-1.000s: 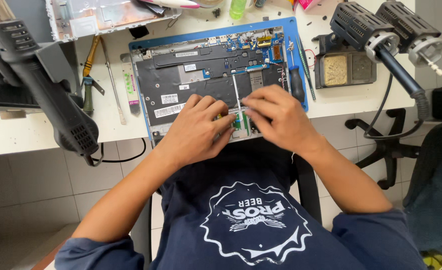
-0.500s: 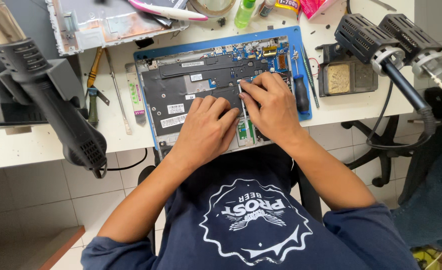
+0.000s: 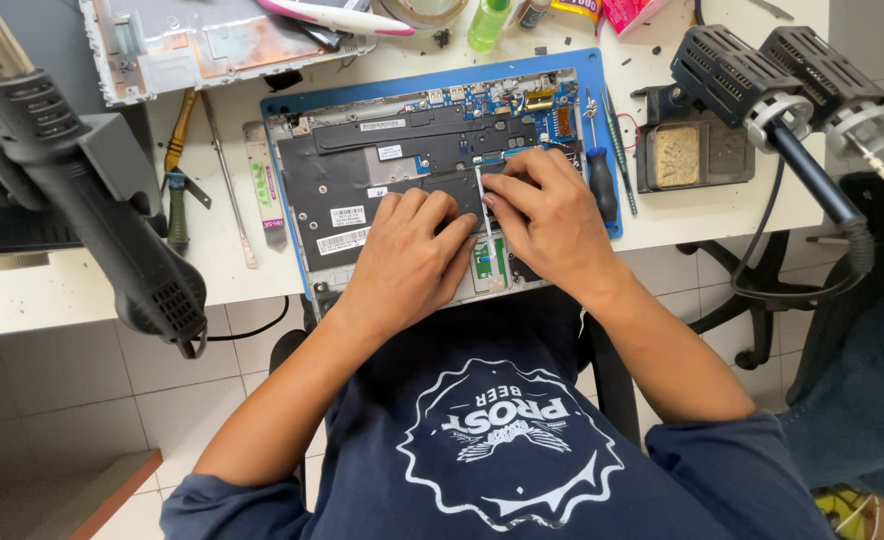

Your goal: The person uses a screwdriver to remove screws from the back of a disassembled laptop. They then use a plastic spudger to pry open a component and disconnect a ribbon cable from the motherboard.

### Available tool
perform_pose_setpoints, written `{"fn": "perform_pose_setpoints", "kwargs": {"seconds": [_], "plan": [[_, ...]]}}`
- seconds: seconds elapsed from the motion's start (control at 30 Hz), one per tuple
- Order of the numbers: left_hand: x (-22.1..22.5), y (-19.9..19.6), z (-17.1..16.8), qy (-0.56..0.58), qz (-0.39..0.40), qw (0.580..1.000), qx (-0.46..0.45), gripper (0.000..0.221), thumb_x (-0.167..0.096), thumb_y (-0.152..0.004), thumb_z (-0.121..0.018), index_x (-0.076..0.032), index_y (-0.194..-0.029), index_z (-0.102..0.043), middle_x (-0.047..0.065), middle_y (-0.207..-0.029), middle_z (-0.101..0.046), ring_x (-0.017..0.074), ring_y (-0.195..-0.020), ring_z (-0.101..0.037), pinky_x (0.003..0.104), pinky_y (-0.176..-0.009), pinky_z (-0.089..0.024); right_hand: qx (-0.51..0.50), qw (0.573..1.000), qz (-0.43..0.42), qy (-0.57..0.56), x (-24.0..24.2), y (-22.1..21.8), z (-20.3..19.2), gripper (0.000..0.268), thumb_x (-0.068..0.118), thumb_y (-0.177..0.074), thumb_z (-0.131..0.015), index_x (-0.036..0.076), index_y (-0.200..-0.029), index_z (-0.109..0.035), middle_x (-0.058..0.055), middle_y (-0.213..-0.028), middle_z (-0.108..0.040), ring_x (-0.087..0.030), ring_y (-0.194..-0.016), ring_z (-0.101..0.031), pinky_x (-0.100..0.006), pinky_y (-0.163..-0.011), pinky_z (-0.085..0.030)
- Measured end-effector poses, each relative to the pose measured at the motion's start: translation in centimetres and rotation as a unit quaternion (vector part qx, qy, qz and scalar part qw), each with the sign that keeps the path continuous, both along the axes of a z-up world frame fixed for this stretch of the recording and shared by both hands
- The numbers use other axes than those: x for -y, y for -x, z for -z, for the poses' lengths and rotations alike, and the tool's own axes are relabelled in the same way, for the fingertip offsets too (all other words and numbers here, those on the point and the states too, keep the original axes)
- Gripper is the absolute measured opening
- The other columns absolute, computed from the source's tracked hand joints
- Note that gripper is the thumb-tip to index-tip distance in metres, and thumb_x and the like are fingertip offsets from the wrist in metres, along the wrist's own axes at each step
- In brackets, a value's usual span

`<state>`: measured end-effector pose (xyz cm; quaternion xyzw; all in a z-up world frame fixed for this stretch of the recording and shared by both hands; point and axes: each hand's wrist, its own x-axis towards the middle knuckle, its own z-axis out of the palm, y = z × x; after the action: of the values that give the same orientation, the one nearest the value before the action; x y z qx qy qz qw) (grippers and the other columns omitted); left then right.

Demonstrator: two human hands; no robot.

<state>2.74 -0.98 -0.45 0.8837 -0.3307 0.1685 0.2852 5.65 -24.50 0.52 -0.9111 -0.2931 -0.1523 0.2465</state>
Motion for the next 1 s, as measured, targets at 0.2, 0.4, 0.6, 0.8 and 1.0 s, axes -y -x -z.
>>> {"fn": "perform_pose_setpoints", "kwargs": {"seconds": [0.2, 0.4, 0.6, 0.8, 1.0], "plan": [[1.2, -0.1, -0.6, -0.029, 0.013, 0.999, 0.002, 0.019, -0.022, -0.101, -0.078, -0.01, -0.115, -0.08, 0.006, -0.099, -0.059, 0.0294, -0.093, -0.061, 0.042, -0.083, -0.045, 0.02, 0.995, 0.091, 0.038, 2.9, 2.2, -0.6, 0.02, 0.023, -0.114, -0.075, 0.011, -0.128, -0.083, -0.004, -0.103, -0.065, -0.028, -0.093, -0.068, -0.042, -0.084, -0.06], [4.4, -0.2, -0.9, -0.044, 0.029, 0.999, 0.006, 0.018, -0.022, -0.097, -0.08, -0.01, -0.111, -0.078, 0.006, -0.098, -0.057, 0.0297, -0.092, -0.058, 0.042, -0.082, -0.044, 0.034, 0.967, 0.236, 0.089, 8.0, 3.5, 0.0, 0.02, 0.021, -0.122, -0.067, 0.009, -0.131, -0.081, -0.008, -0.109, -0.066, -0.033, -0.099, -0.074, -0.044, -0.086, -0.063], [9.5, -0.9, -1.5, -0.045, 0.042, 0.998, 0.029, 0.02, -0.021, -0.095, -0.081, -0.01, -0.11, -0.078, 0.007, -0.099, -0.058, 0.0315, -0.093, -0.058, 0.044, -0.082, -0.044, -0.014, 0.956, 0.271, 0.11, 9.8, 0.9, 0.9, 0.023, 0.015, -0.115, -0.071, 0.006, -0.133, -0.081, -0.012, -0.108, -0.071, -0.04, -0.09, -0.078, -0.054, -0.074, -0.065], [11.8, -0.2, -1.3, -0.06, 0.058, 0.995, 0.045, 0.021, -0.02, -0.095, -0.08, -0.008, -0.111, -0.075, 0.009, -0.101, -0.057, 0.034, -0.095, -0.059, 0.044, -0.085, -0.045, -0.138, 0.932, 0.303, 0.143, 10.4, -1.0, 1.8, 0.02, 0.026, -0.109, -0.075, 0.013, -0.121, -0.084, -0.011, -0.107, -0.075, -0.047, -0.084, -0.08, -0.06, -0.073, -0.065], [10.7, 0.8, -1.6, -0.064, 0.059, 0.996, 0.026, 0.021, -0.022, -0.1, -0.079, -0.008, -0.114, -0.076, 0.008, -0.103, -0.057, 0.0334, -0.097, -0.06, 0.045, -0.086, -0.045, -0.159, 0.924, 0.299, 0.18, 10.9, -1.3, 1.5, 0.018, 0.029, -0.11, -0.071, 0.015, -0.117, -0.081, -0.009, -0.103, -0.074, -0.046, -0.084, -0.081, -0.061, -0.072, -0.065]]}}
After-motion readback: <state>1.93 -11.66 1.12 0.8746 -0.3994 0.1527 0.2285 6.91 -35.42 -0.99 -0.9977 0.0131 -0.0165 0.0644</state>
